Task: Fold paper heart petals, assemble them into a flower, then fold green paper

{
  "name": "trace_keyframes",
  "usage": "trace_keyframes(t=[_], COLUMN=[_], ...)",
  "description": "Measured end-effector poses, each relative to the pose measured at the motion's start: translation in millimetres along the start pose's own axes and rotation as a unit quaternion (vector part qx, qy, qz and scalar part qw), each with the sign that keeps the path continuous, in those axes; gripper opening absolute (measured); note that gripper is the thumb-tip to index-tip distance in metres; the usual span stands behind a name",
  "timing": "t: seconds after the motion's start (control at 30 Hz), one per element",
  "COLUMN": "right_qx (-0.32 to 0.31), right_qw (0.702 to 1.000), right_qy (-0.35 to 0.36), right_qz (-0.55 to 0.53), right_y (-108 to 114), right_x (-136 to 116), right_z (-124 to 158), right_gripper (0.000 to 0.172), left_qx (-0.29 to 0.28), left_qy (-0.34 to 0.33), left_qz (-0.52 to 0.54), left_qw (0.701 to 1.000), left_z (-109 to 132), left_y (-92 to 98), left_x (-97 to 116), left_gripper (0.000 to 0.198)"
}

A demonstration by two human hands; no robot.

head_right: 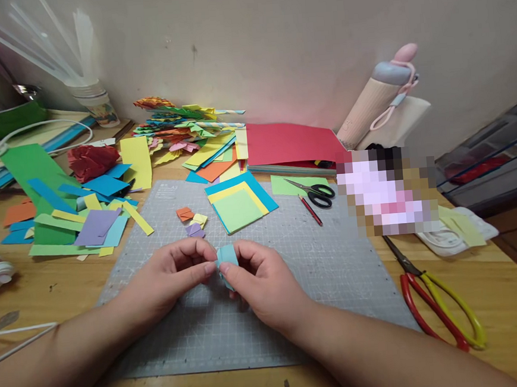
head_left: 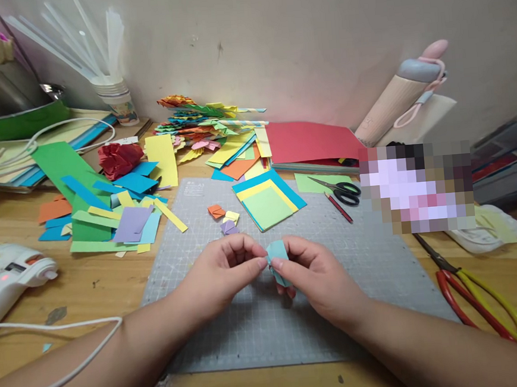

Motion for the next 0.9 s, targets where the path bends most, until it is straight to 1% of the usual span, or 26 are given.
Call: trace_keyframes(t=[0.13,0.33,0.47,0.63,0.9], right_qx=[-0.006,-0.007,-0.021,-0.028,-0.023], right_qw=[1.000,1.000,0.999,0.998,0.999], right_qy=[-0.004,0.009,0.020,0.024,0.023], right_qz=[0.002,-0.017,-0.043,-0.041,0.017], right_y=[0,1,-1,-3,-1], right_x=[-1,-1,-2,-4,-1], right_z=[0,3,3,2,4], right_gripper=[0.016,0.014,0.013,0.013,0.016], left_qx=[0.004,-0.041,-0.061,-0.072,-0.078], left_qy=[0.019,0.038,0.055,0.056,0.054], left_qz=[0.006,0.089,0.113,0.096,0.073], left_qw=[1.000,0.994,0.990,0.991,0.993], left_z=[0,1,1,1,1], left_y=[5.3,7.4,7.7,7.4,6.6], left_x=[-6,-13,-16,-15,-15], left_gripper=[0.009,0.013,0.011,0.012,0.012])
Point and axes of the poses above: each hand's wrist, its own z-axis away from the middle knuckle, its own y-axis out of the back of the hand, x = y × z, the point moved 4 cm from there along -z, towards the middle knuckle, and after that the axes turned 13 degrees about -x, right-handed, at the moved point
